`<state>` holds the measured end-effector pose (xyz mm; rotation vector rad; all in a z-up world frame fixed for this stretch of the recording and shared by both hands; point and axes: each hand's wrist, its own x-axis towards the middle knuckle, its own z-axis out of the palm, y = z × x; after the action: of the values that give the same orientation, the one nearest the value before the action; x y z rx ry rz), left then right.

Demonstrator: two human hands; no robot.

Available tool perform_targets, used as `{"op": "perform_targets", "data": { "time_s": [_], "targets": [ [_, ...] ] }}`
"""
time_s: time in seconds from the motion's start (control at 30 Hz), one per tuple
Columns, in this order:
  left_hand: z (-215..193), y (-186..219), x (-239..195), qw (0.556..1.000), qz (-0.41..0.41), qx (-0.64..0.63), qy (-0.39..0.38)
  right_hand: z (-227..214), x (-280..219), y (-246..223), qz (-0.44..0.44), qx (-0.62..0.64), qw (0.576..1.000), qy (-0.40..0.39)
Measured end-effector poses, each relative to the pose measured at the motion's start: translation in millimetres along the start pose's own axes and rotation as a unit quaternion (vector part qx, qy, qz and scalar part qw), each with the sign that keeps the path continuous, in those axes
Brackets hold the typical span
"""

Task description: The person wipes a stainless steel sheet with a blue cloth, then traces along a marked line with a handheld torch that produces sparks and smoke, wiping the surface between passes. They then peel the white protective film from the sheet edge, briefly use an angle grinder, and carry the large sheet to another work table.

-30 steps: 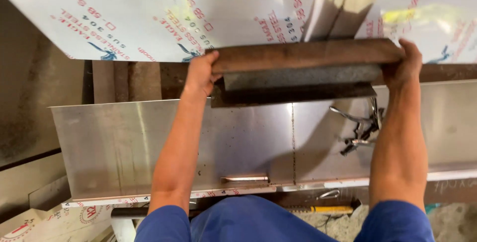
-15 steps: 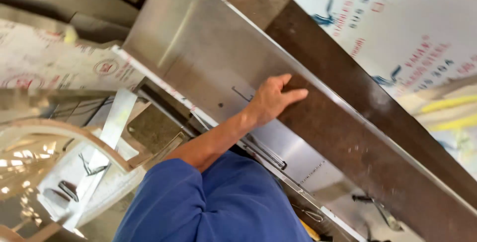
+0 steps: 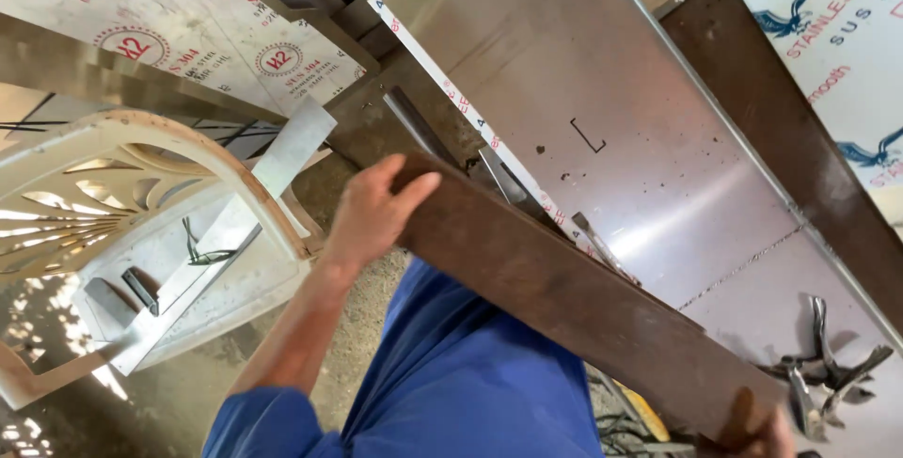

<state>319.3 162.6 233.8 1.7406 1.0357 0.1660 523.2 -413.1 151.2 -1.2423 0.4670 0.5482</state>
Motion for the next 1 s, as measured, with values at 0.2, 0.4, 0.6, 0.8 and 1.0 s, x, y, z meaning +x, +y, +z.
{"op": "perform_targets", "data": {
  "time_s": [0.2,0.4,0.6,0.8,1.0],
  "targets": [
    [-59.2,-66.6,-36.7,0.988,-0.146,0.033,0.040,101.0,-54.6,36.8,-0.046,-0.117,0.991,-0.037],
    [-85.5,-158.5,-7.1,0.989,-0.149,0.005,0.012,110.4,-139.4,120.1,-0.003,-0.183,0.980,0.076],
    [-66.3,-244.2,48.5,0.990,-0.102,0.042,-0.090,143.4,-199.0,213.2,0.031,-0.201,0.956,0.210],
    [11.0,-380.8,92.0,0.980,-0.080,0.055,-0.171,128.8,-219.3,288.6,0.023,-0.196,0.948,0.251],
    [126.5,-426.7,115.6,0.931,-0.231,0.046,-0.278,98.2,-208.3,334.5,0.030,-0.225,0.930,0.290]
  ]
}}
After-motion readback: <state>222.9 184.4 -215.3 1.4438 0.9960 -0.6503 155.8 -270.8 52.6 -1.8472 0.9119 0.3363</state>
